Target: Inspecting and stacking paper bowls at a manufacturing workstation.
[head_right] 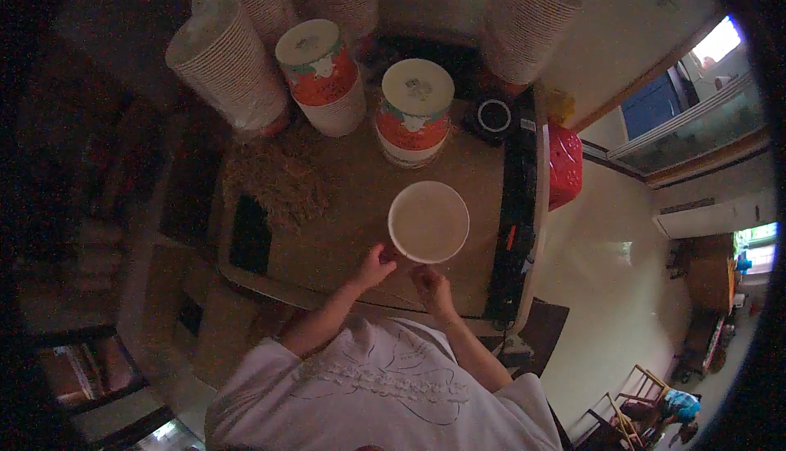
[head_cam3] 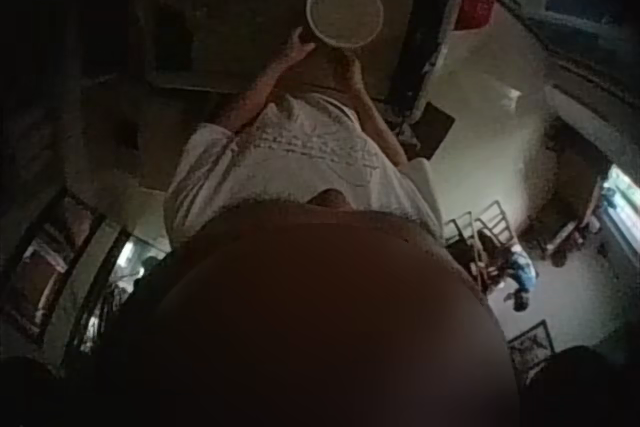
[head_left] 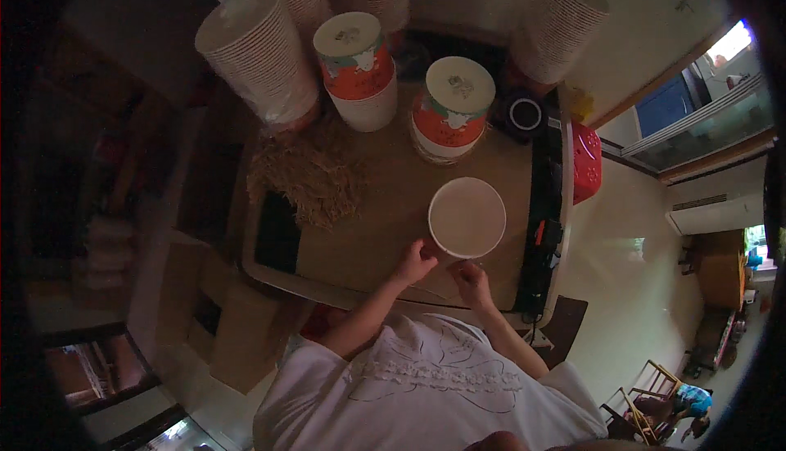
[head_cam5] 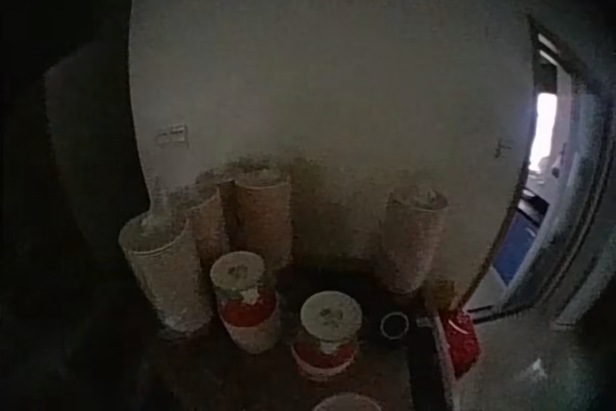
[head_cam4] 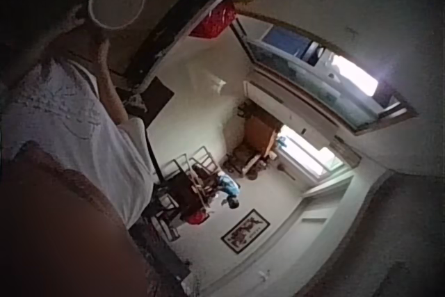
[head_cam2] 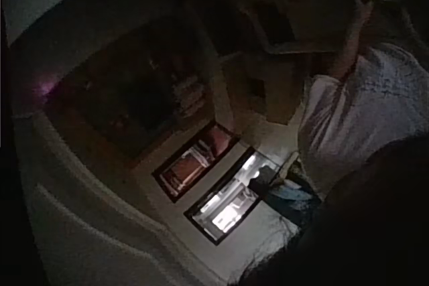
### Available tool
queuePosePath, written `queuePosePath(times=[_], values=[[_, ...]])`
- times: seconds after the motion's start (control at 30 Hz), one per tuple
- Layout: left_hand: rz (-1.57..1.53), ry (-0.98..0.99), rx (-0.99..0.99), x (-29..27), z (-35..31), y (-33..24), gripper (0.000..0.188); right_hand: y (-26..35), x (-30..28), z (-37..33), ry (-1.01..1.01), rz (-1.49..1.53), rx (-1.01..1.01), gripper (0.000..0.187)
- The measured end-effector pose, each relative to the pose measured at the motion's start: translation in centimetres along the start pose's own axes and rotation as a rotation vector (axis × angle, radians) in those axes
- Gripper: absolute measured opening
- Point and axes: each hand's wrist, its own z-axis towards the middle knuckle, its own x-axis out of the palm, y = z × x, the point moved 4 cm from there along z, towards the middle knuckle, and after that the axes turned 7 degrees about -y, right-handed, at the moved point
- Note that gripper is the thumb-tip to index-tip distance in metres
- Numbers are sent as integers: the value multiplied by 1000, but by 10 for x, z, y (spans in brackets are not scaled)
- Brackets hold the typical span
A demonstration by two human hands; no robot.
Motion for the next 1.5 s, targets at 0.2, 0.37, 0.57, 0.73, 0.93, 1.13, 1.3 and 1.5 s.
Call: queuePosePath(times=[0.2,0.37,0.57,0.73,0.93,1.13,1.3,1.5], values=[[-169,338,-335,4,-4,-33,23,-13,2,5,12,20,-86,8],[-251,373,-501,11,-7,-25,20,3,5,-5,96,-49,-34,8],[-285,232,-473,18,-6,-19,13,6,8,-9,80,132,47,12],[-238,312,-508,22,-7,-14,16,9,7,-9,87,106,23,9],[-415,182,-558,22,-8,-16,7,36,6,-14,47,-148,-72,6],[-286,173,-490,22,2,23,10,43,4,-23,81,-57,-20,8],[-265,212,-480,-10,7,-11,10,69,-25,-21,230,-22,-86,10],[54,237,-169,-18,-2,-39,12,69,-29,-20,335,93,113,9]])
